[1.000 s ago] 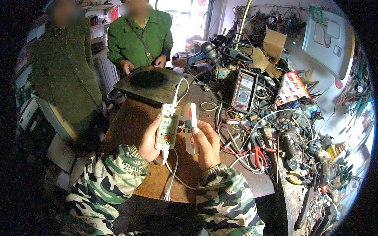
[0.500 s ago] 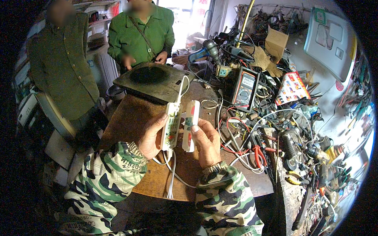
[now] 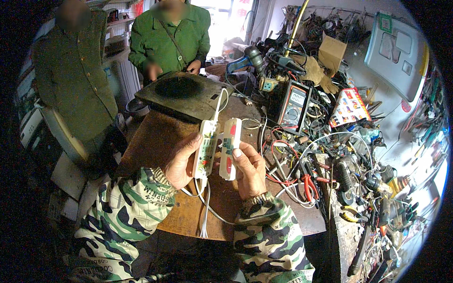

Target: The person uses a screwdriver to open a white power adapter, then manipulates its internal components and wires. They also handle a second adapter and a portable induction cooktop, performing inspection and minor adjustments.

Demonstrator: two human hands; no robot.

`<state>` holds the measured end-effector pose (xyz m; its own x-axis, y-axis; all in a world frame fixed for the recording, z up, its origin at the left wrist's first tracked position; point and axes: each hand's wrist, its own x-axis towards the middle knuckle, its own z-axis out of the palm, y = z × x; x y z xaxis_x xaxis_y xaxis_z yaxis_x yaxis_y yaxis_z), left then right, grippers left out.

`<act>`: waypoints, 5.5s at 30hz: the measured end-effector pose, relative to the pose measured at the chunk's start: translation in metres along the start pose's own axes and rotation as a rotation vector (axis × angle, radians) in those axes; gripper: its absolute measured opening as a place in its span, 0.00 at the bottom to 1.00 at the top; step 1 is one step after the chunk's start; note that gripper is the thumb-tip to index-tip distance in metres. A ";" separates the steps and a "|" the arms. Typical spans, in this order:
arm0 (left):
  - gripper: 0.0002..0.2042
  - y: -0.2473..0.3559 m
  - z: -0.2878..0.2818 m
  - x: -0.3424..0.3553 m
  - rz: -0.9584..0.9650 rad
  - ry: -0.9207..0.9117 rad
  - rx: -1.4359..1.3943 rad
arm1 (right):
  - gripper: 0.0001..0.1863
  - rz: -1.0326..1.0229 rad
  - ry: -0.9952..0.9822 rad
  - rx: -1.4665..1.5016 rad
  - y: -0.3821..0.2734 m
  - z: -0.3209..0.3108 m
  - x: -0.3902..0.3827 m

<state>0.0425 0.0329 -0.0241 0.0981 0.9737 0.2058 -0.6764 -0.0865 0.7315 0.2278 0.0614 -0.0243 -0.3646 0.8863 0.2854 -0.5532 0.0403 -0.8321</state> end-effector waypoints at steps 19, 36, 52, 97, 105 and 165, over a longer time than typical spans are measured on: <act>0.21 0.001 0.003 -0.001 0.028 -0.005 0.123 | 0.31 -0.082 0.024 -0.201 0.010 0.007 0.000; 0.22 0.000 0.002 -0.003 -0.002 -0.029 0.159 | 0.37 -0.151 -0.001 -0.373 0.015 0.014 -0.002; 0.25 0.001 0.009 -0.004 0.057 -0.015 0.170 | 0.38 -0.100 -0.026 -0.327 0.013 0.014 -0.003; 0.32 0.024 0.016 -0.007 0.012 -0.179 0.249 | 0.40 -0.227 -0.036 -0.567 0.001 0.014 -0.010; 0.35 0.020 0.011 -0.005 0.041 -0.176 0.292 | 0.40 -0.190 -0.061 -0.553 -0.005 0.019 -0.011; 0.17 0.032 -0.020 0.009 0.203 0.058 0.088 | 0.21 0.026 -0.120 -0.222 -0.007 0.012 -0.009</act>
<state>0.0070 0.0428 -0.0115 -0.0768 0.9448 0.3186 -0.6116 -0.2970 0.7333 0.2263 0.0474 -0.0150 -0.4700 0.8281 0.3056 -0.3689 0.1302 -0.9203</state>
